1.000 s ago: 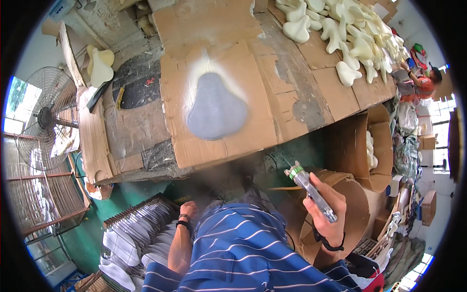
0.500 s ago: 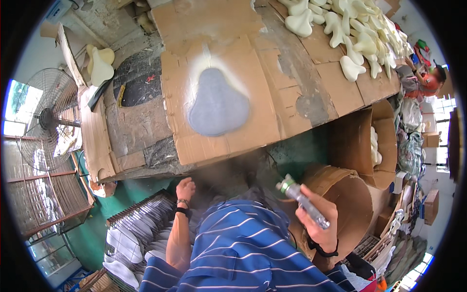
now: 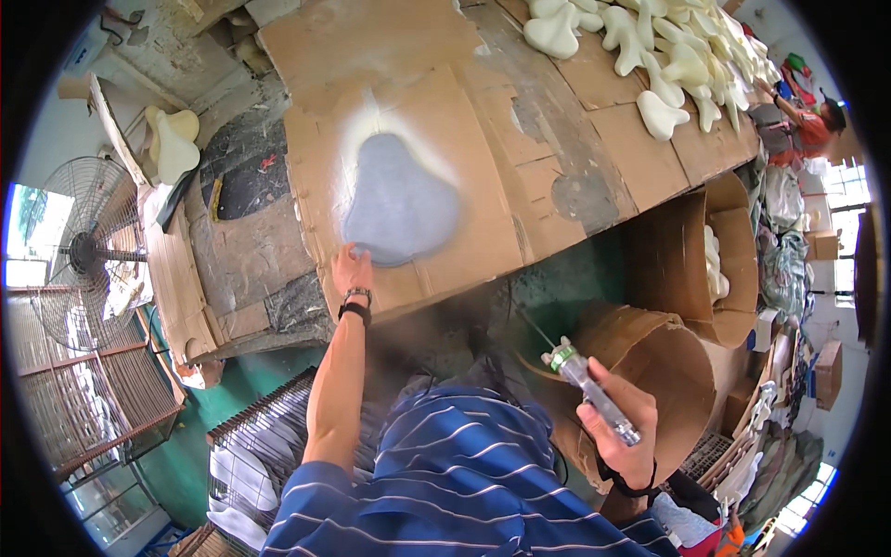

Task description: The person repeatedly picks up white, irregularly shaped objects from a metal rack and places them on a cardboard-covered workbench. They use a handheld spray gun to apply a grey coating to the objects, then return the finished items to the rack. This cycle is performed continuously throughout the video.

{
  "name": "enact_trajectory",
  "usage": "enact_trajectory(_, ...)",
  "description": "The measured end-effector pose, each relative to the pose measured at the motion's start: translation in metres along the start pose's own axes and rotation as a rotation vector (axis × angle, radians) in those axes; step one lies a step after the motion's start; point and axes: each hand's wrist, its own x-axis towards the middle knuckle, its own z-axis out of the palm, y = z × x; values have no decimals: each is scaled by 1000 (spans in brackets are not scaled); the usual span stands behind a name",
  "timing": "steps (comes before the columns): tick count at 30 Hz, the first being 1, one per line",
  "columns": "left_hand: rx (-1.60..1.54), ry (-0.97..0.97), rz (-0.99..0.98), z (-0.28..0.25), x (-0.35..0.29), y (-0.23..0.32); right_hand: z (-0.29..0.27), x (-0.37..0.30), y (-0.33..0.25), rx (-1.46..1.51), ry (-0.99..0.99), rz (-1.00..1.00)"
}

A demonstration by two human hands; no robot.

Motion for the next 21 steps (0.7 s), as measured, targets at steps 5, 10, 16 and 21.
enact_trajectory(5,180,-70,-63,-13,2,27,-12,5,2,-14,26,-43)
enact_trajectory(10,223,-78,-35,-19,7,26,-19,10,13,37,-96,-7)
enact_trajectory(16,-295,162,-205,-5,13,19,-15,19,24,78,-52,-14)
enact_trajectory(21,-1757,-485,-964,6,63,10,-12,27,36,142,-110,-41)
